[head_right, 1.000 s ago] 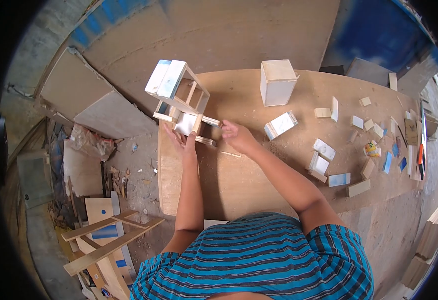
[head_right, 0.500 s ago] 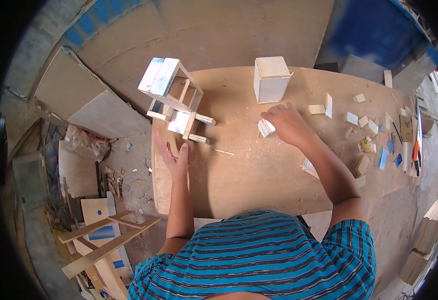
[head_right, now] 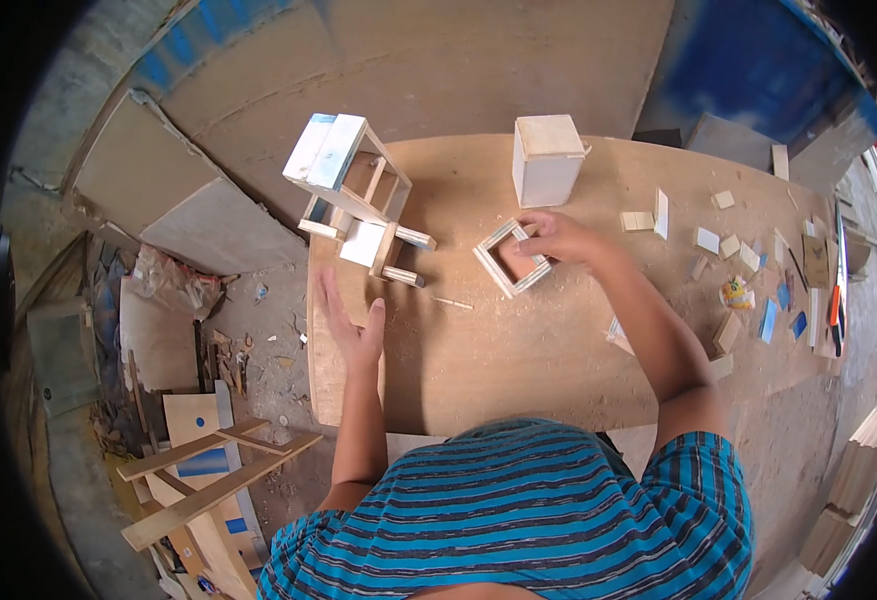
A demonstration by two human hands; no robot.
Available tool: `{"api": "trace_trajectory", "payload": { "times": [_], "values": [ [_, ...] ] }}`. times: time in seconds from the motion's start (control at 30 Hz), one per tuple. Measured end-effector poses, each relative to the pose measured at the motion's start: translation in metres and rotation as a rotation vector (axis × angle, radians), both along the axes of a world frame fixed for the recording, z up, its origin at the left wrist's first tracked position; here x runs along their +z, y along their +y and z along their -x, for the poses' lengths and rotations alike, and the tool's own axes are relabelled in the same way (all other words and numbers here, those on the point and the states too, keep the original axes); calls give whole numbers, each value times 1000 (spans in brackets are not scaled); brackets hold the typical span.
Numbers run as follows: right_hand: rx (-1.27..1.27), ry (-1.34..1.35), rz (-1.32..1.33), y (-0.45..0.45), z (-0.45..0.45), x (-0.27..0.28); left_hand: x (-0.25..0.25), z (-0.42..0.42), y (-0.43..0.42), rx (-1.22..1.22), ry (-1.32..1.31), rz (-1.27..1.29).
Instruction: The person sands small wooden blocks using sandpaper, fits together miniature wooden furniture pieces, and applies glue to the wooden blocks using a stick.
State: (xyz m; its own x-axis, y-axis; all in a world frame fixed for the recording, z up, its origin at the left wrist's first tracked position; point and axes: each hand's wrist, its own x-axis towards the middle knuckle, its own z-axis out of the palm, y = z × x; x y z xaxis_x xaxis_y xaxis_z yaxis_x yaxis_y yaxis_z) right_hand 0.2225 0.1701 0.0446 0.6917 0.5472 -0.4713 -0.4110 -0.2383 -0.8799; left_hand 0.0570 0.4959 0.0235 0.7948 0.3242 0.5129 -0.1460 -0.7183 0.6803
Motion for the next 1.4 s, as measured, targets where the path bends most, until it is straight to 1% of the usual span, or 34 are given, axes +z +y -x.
{"api": "trace_trajectory", "payload": {
  "times": [0.07, 0.1, 0.2, 0.3, 0.4, 0.5, 0.6, 0.63, 0.73, 0.8, 0.83, 0.93, 1.03, 1.07, 1.13, 1.23, 1.3, 1.4],
  "values": [
    [-82, 116, -73, 11, -2, -21, -2, -2, -4, -10, -12, -19],
    [-165, 140, -77, 22, 5, -4, -2, -2, -6, -14, -17, -30],
    [-345, 162, -192, 41, 10, -3, -1, -5, -10, -4, 23, -8],
    [-513, 152, -311, 61, 5, -22, 1, -7, -9, -2, 21, -43],
    [-648, 122, -286, 88, -4, -34, -2, -8, -6, -3, 11, -35],
    [-667, 70, -311, 110, -5, -31, -2, -10, -6, 13, 17, -8],
    [-676, 113, -261, 128, -14, -41, -5, -17, 0, 15, -25, -22],
    [-712, 106, -264, 134, -16, -45, -5, -22, 4, -1, -34, 14],
    [-713, 65, -209, 147, -28, -55, 3, -41, 17, -41, -43, 155],
    [-616, 51, -226, 150, -32, -54, 17, -54, 20, -59, -30, 292],
    [-566, 43, -235, 152, -34, -53, 20, -61, 22, -73, -18, 294],
    [-573, 20, -205, 163, -38, -56, 23, -82, 28, -131, -10, 327],
    [-370, 76, -106, 155, -55, -64, 13, -97, 30, -206, -50, 394],
    [-363, 66, -23, 154, -56, -67, 11, -100, 30, -217, -59, 401],
    [-348, 49, 141, 154, -52, -49, 7, -104, 30, -226, -63, 420],
    [-268, -52, 340, 151, -50, -37, 1, -106, 30, -235, -55, 456],
    [-286, -63, 306, 150, -43, -32, 1, -107, 30, -257, -64, 480],
    [-313, -85, 227, 150, -31, -21, 8, -103, 26, -234, -8, 502]
  ]
}}
